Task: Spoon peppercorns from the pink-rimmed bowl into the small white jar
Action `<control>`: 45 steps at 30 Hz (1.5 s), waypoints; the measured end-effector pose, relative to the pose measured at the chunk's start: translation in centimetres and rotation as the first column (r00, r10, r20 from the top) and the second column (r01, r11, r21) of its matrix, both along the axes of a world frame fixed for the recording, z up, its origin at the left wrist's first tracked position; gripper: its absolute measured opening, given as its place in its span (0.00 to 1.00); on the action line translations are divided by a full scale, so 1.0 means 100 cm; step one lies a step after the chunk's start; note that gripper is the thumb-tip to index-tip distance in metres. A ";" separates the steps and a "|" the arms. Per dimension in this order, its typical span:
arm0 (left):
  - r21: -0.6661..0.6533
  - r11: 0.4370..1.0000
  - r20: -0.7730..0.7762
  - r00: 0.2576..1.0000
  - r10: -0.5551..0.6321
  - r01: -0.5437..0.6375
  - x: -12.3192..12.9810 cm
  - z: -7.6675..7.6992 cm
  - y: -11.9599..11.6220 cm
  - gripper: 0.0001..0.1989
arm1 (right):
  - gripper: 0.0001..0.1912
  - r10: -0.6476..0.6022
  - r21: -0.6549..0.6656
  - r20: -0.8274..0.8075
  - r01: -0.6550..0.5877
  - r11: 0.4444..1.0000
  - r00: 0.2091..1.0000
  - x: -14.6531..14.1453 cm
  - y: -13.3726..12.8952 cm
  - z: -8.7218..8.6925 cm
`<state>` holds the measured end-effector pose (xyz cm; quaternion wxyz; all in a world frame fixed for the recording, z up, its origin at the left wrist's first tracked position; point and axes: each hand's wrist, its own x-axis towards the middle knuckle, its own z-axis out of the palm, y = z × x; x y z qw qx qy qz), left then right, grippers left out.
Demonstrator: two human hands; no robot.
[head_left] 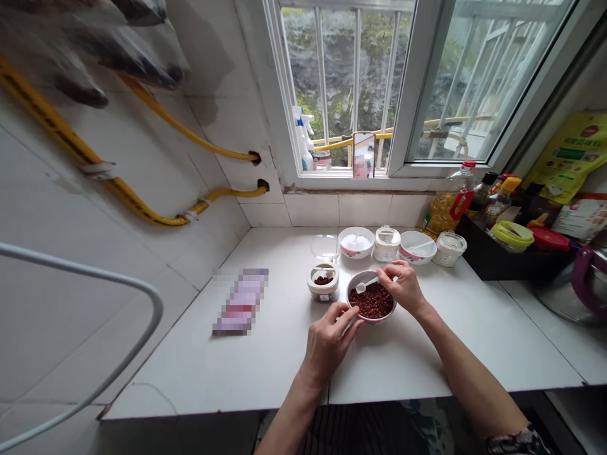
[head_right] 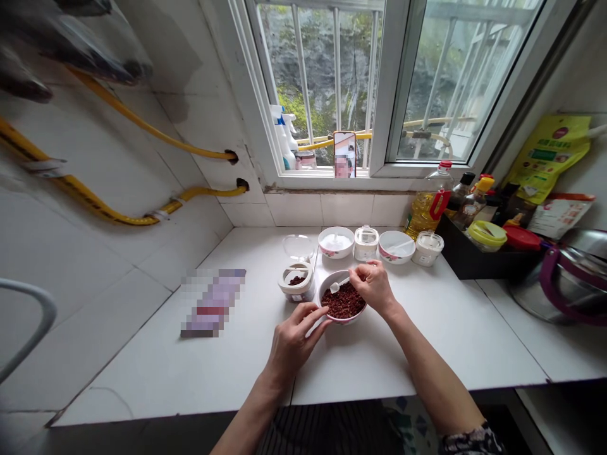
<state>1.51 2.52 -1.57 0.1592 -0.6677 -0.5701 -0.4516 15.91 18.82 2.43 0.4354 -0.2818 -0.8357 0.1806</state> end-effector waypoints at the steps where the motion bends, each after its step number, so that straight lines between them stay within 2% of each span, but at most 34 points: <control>1: 0.011 1.000 -0.008 1.000 -0.013 0.013 0.001 0.000 0.000 0.11 | 0.22 -0.003 0.001 0.003 0.003 1.000 1.000 0.000 0.000 0.000; 11: 0.012 0.996 -0.061 0.994 -0.093 0.094 0.004 -0.003 0.001 0.10 | 0.22 0.048 -0.017 0.056 -0.047 0.999 0.997 -0.002 -0.007 0.001; 17: 0.011 0.994 -0.048 0.993 -0.112 0.113 0.005 -0.002 0.002 0.09 | 0.21 0.095 -0.071 0.062 -0.090 0.993 0.994 -0.004 -0.007 -0.001; 23: 0.010 0.992 -0.030 0.992 -0.126 0.126 0.004 -0.003 0.002 0.09 | 0.21 0.123 -0.088 0.091 -0.115 0.989 0.988 0.000 -0.005 0.004; 27: 0.018 0.992 -0.024 0.992 -0.126 0.126 0.004 -0.002 0.002 0.09 | 0.22 0.183 -0.147 0.094 -0.168 0.975 0.979 -0.002 -0.007 0.004; 30: 0.011 0.991 -0.014 0.991 -0.130 0.130 0.004 -0.002 0.002 0.09 | 0.23 0.157 -0.214 0.056 -0.142 0.966 0.986 -0.003 -0.010 0.005; 33: -0.001 0.991 -0.010 0.991 -0.133 0.133 0.004 -0.002 0.002 0.09 | 0.25 0.149 -0.340 0.005 -0.138 0.930 0.989 -0.002 -0.011 0.008; 36: 0.002 0.990 -0.010 0.990 -0.143 0.143 0.004 -0.001 0.002 0.09 | 0.26 0.171 -0.477 -0.045 -0.171 0.862 0.984 -0.002 -0.012 0.010; 39: 0.022 0.988 -0.020 0.989 -0.150 0.150 0.003 -0.001 0.002 0.09 | 0.25 0.174 -0.532 -0.069 -0.184 0.827 0.982 -0.001 -0.011 0.010; 43: 0.013 0.989 -0.021 0.989 -0.149 0.149 0.003 -0.004 0.003 0.09 | 0.25 0.090 -0.422 -0.057 -0.105 0.900 0.994 -0.001 -0.009 0.011; 45: 0.023 0.988 -0.013 0.988 -0.152 0.152 0.003 -0.006 0.004 0.09 | 0.24 0.064 -0.399 -0.051 -0.079 0.914 0.997 -0.001 -0.008 0.012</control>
